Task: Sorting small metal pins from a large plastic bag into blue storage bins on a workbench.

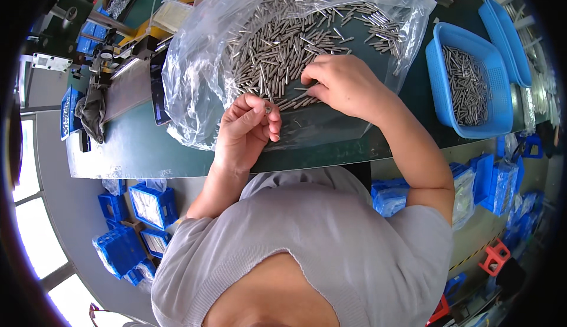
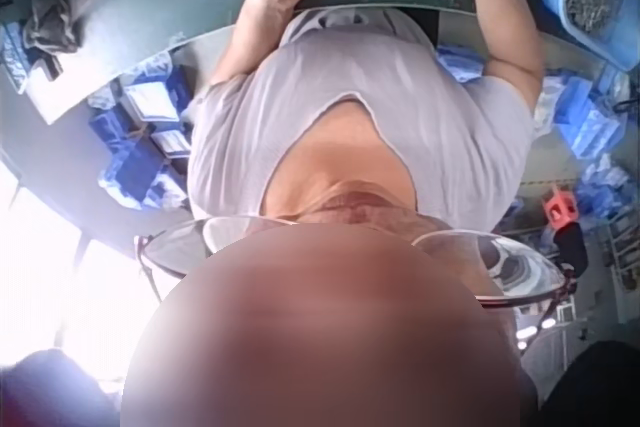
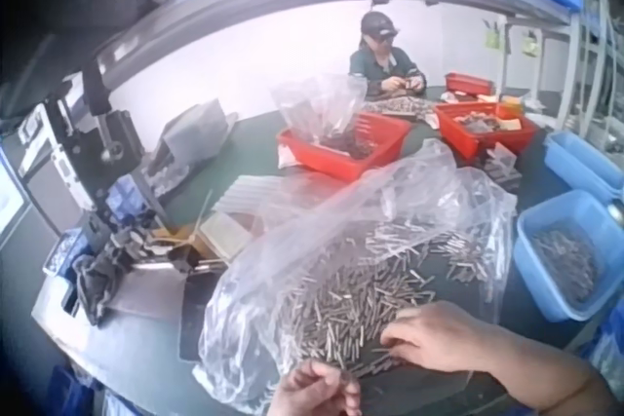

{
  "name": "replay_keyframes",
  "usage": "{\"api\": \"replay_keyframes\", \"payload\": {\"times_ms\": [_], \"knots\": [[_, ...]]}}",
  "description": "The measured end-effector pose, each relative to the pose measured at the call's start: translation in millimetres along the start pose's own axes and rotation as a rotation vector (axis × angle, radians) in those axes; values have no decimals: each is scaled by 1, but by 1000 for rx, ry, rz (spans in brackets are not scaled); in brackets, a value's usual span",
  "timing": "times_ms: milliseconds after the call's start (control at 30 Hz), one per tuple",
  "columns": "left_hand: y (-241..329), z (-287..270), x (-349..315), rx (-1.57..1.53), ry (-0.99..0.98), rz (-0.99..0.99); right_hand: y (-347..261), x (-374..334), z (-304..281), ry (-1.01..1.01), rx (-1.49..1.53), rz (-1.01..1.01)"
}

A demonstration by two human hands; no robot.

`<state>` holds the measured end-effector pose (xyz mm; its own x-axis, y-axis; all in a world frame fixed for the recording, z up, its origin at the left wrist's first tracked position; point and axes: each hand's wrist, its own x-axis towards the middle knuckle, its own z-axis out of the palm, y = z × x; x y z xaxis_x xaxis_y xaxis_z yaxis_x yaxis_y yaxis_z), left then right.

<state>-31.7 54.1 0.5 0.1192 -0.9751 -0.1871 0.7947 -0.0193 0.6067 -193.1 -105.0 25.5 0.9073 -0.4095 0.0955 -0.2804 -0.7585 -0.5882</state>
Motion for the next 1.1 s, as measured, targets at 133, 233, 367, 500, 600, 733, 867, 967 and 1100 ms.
{"api": "replay_keyframes", "payload": {"times_ms": [133,233,367,500,600,733,867,967,1100], "knots": [[0,0,0,7,2,-10,-1,4,11,86,-54,-109],[0,0,0,11,5,-11,-2,5,13,156,-162,-142],[-1,1,0,28,-12,-20,-8,5,0,72,267,-15],[-1,0,0,70,-21,-51,-20,3,-1,11,563,17],[-1,2,0,89,-6,-63,-23,2,1,21,549,-8],[-2,3,0,101,-8,-58,-25,1,2,63,489,-49],[-2,4,0,105,-10,-53,-29,0,3,110,475,-63],[-2,1,-1,97,0,-49,-31,1,12,53,470,-93],[-2,1,1,84,-18,-46,-31,2,19,49,555,-46]]}}
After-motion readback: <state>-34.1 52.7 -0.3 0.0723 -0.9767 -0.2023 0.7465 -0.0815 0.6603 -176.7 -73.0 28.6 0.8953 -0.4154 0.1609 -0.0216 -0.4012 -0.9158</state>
